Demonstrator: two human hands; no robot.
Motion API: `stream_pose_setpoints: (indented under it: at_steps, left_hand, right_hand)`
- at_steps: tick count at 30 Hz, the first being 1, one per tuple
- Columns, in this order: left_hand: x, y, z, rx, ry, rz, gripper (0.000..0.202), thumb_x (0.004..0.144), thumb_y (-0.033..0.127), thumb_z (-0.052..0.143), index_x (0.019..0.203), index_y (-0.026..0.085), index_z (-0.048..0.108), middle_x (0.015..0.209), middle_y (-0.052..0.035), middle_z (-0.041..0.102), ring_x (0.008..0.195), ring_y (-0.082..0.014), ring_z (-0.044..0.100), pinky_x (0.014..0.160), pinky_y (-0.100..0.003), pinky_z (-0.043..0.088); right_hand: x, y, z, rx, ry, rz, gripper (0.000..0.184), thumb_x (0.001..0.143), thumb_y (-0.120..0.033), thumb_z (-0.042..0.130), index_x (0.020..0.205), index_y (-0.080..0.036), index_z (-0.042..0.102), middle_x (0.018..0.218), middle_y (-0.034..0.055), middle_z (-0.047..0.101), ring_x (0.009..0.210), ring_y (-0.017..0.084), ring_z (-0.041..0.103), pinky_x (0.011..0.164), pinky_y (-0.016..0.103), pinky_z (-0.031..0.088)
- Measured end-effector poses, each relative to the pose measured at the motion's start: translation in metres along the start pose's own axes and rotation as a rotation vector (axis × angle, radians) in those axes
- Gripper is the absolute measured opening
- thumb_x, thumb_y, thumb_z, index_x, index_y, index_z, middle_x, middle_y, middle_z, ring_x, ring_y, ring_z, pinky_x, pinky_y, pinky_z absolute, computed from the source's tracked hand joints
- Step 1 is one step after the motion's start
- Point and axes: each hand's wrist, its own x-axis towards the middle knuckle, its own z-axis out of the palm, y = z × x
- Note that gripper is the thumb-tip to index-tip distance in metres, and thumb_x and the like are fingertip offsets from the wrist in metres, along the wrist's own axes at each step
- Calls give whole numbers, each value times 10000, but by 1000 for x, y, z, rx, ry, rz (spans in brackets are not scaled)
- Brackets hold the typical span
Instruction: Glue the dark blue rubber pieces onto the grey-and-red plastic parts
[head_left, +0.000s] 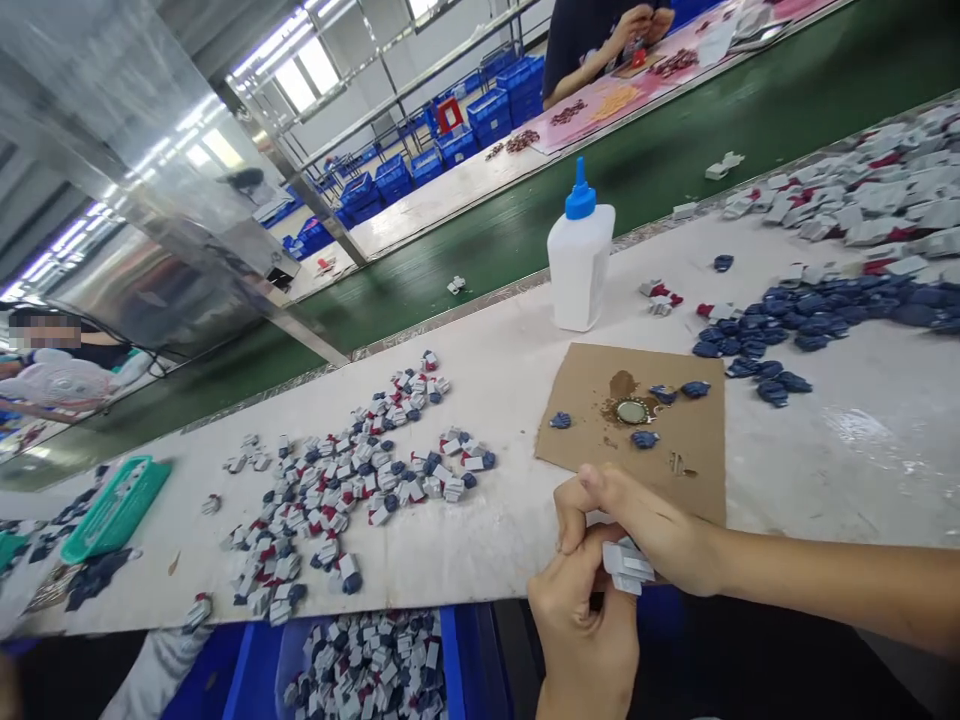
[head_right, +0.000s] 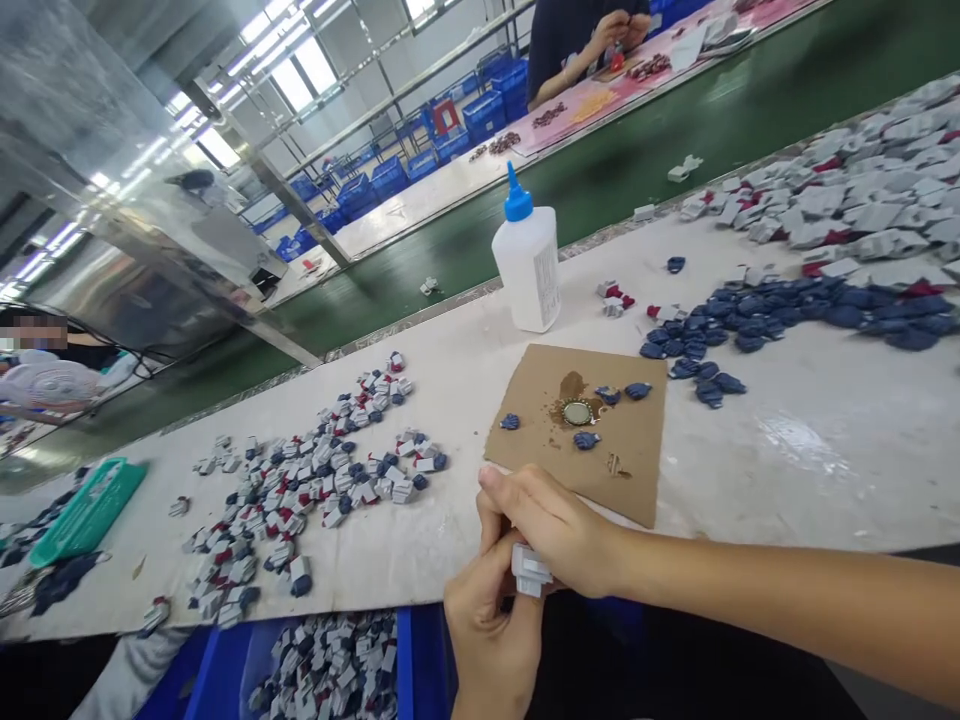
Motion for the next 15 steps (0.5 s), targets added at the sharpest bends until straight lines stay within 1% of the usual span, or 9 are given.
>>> stream_pose_setpoints:
  at_steps: [2,4,5,7,9,11,12,13,15]
  left_hand:
    - [1,-4,-14,21,-12,-48,278,824,102,495,997,171,701,876,-36,701,743,-145,634,672,-213,481]
    - [4,-8,-32,72,11,-91,340,808,91,501,1107,165,645,1027,-65,682,906,-180,630,757,-238,484]
    - [6,-9,-41,106,46,-109,380,804,98,506,1166,160,600,1089,-82,660,944,-191,620,756,-248,486]
    - [10,-11,-58,184,148,-138,407,821,167,519,1227,153,529,1129,-107,629,884,-194,622,662,-257,490]
    - [16,-12,-76,301,275,-151,350,860,274,497,1180,139,539,1056,-119,639,785,-195,615,591,-276,477]
    - [23,-16,-92,535,389,-129,327,885,353,459,1064,115,593,968,-136,648,826,-239,608,666,-341,493]
    - [28,-20,-100,687,432,-107,346,890,371,444,1031,102,611,972,-158,644,905,-278,597,732,-389,494]
    - [33,-25,-106,847,464,-78,379,890,377,441,1051,81,614,1042,-193,629,1016,-324,565,805,-444,478]
    - [44,-39,-116,1127,484,10,499,879,389,461,1217,29,539,1279,-266,511,1232,-405,417,938,-557,390]
  right_hand:
    - [14,2,13,-4,-13,-32,760,843,-759,198,581,-147,564,518,52,546,493,141,511,496,270,399]
    - [33,2,30,-31,-12,-90,760,840,-764,205,570,-153,567,536,48,552,532,144,516,567,284,421]
    - [44,1,39,-45,-4,-120,758,838,-766,209,583,-155,578,576,52,571,580,150,533,622,292,433]
    - [66,-4,55,-51,23,-162,758,834,-772,203,662,-156,610,694,66,619,694,168,567,714,306,444]
    - [86,-13,62,-42,92,-194,776,841,-764,151,773,-158,630,824,83,649,800,184,585,770,319,452]
    - [97,-23,52,-40,182,-222,784,844,-755,122,866,-161,633,916,95,655,867,195,586,799,336,458]
    - [98,-29,40,-51,239,-238,772,849,-747,126,898,-167,633,941,96,656,883,200,586,810,345,461]
    - [93,-34,23,-80,306,-258,744,856,-734,146,930,-176,633,963,95,657,896,204,589,822,356,462]
    - [70,-39,-24,-225,505,-302,651,871,-699,219,973,-209,636,996,86,661,928,216,594,850,379,457]
